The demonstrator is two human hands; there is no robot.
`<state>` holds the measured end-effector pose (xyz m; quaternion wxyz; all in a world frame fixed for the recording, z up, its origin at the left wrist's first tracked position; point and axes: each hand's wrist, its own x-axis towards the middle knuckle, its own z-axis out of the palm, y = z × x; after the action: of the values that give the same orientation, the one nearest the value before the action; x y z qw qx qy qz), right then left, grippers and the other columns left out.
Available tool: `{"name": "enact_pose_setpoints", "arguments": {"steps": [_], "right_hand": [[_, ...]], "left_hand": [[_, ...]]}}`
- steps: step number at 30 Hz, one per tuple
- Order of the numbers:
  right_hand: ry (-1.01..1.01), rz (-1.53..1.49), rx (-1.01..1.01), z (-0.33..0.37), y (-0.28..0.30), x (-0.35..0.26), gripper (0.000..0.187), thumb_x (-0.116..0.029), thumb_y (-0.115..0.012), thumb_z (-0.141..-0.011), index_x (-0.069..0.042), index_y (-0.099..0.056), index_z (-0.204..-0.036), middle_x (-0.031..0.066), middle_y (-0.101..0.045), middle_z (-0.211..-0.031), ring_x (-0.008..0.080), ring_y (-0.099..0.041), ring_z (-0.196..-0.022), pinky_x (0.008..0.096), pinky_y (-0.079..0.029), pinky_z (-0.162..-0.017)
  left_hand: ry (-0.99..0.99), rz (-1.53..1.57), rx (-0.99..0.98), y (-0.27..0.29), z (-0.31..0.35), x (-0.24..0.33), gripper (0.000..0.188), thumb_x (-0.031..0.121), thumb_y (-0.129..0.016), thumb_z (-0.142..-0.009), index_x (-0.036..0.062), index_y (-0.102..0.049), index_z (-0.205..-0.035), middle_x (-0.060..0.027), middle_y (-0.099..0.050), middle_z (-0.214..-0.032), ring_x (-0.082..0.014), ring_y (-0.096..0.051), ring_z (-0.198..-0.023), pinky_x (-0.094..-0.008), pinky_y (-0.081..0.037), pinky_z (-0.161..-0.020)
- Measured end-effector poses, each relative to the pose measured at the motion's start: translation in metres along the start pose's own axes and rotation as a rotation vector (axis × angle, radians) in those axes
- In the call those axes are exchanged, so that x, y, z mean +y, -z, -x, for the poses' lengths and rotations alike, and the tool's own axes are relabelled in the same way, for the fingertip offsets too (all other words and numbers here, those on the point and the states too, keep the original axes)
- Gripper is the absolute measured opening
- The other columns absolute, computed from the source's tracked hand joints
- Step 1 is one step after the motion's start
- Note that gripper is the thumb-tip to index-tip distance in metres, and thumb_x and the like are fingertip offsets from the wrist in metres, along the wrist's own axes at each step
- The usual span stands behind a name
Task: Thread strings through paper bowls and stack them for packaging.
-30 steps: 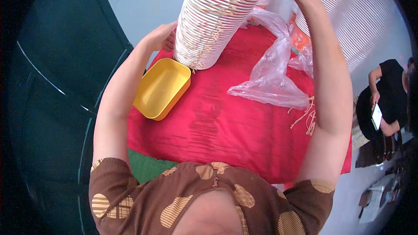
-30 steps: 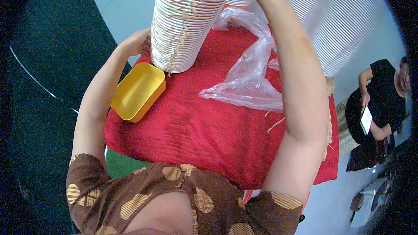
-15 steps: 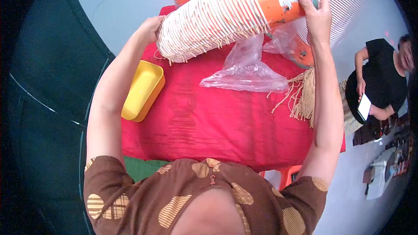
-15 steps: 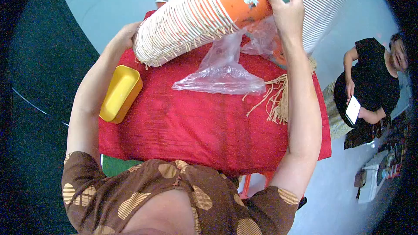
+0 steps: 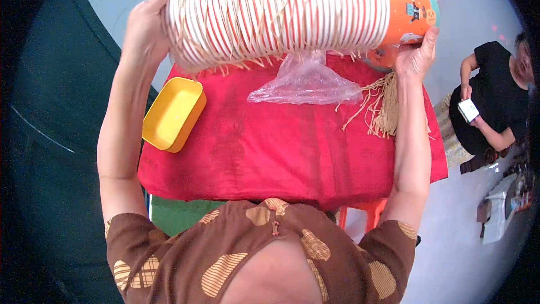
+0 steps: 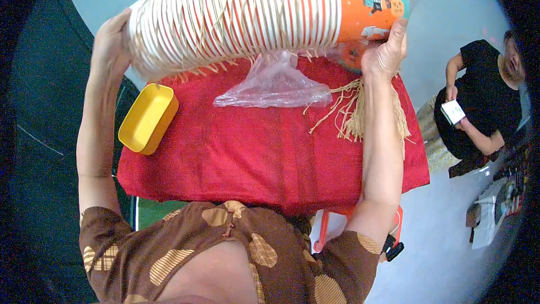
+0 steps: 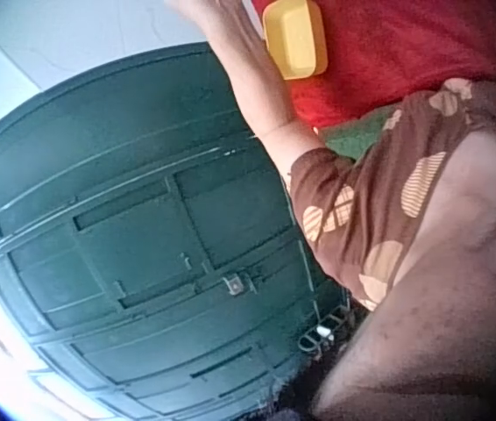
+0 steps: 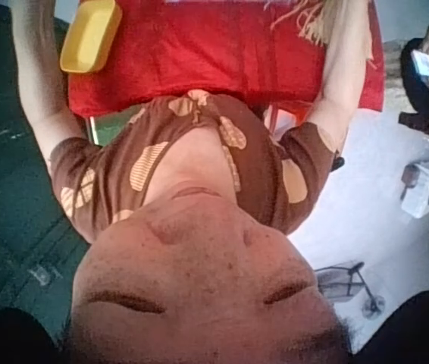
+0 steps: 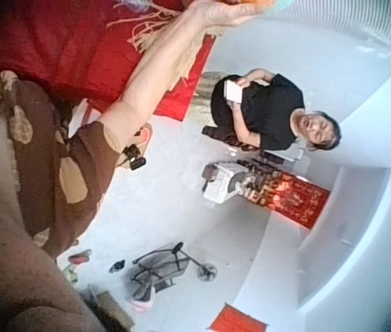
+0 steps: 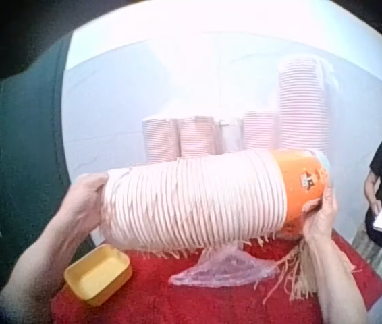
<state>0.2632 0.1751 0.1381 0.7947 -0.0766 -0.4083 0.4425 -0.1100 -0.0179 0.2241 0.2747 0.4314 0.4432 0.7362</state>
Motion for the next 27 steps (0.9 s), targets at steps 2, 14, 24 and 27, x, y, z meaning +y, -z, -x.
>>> {"name": "enact_pose_setpoints", "arguments": {"steps": [2,14,24,27], "right_hand": [[0.005,-0.059,0.051,0.004,-0.001,0.006,0.054,-0.043,-0.058,-0.093,-0.004,-0.049,-0.129,0.0097,-0.055,-0.128,0.0249,-0.053,-0.118,0.0449,-0.041,-0.102],[-0.404,-0.212,-0.095,-0.011,0.040,0.044,0.041,-0.032,-0.047,-0.097,-0.001,-0.055,-0.124,0.0144,-0.062,-0.121,0.0264,-0.060,-0.107,0.0397,-0.047,-0.098],[-0.579,-0.199,-0.338,0.010,0.083,0.041,0.044,-0.031,-0.041,-0.099,0.001,-0.052,-0.128,0.0169,-0.057,-0.128,0.0295,-0.056,-0.117,0.0432,-0.045,-0.100],[-0.486,-0.064,-0.339,0.023,0.085,0.029,0.044,-0.031,-0.041,-0.100,0.003,-0.053,-0.126,0.0166,-0.058,-0.127,0.0287,-0.057,-0.116,0.0422,-0.045,-0.101]], "left_hand": [[-0.058,-0.020,-0.018,0.001,0.034,0.009,0.034,0.018,-0.045,-0.099,-0.0110,-0.055,-0.113,-0.0179,-0.066,-0.106,-0.0213,-0.068,-0.090,-0.0335,-0.054,-0.082],[0.424,0.472,-0.594,-0.006,0.227,0.003,0.033,0.006,-0.056,-0.093,-0.0039,-0.055,-0.124,-0.0127,-0.059,-0.127,-0.0219,-0.056,-0.117,-0.0369,-0.042,-0.101],[0.775,0.107,-1.510,0.020,0.282,-0.035,0.077,0.052,-0.006,-0.100,-0.0099,-0.029,-0.139,-0.0155,-0.040,-0.140,-0.0217,-0.038,-0.125,-0.0364,-0.024,-0.112],[0.760,0.259,-1.562,0.016,0.292,-0.026,0.076,0.052,-0.013,-0.100,-0.0115,-0.019,-0.142,-0.0208,-0.025,-0.148,-0.0274,-0.023,-0.135,-0.0372,-0.015,-0.115]]}}
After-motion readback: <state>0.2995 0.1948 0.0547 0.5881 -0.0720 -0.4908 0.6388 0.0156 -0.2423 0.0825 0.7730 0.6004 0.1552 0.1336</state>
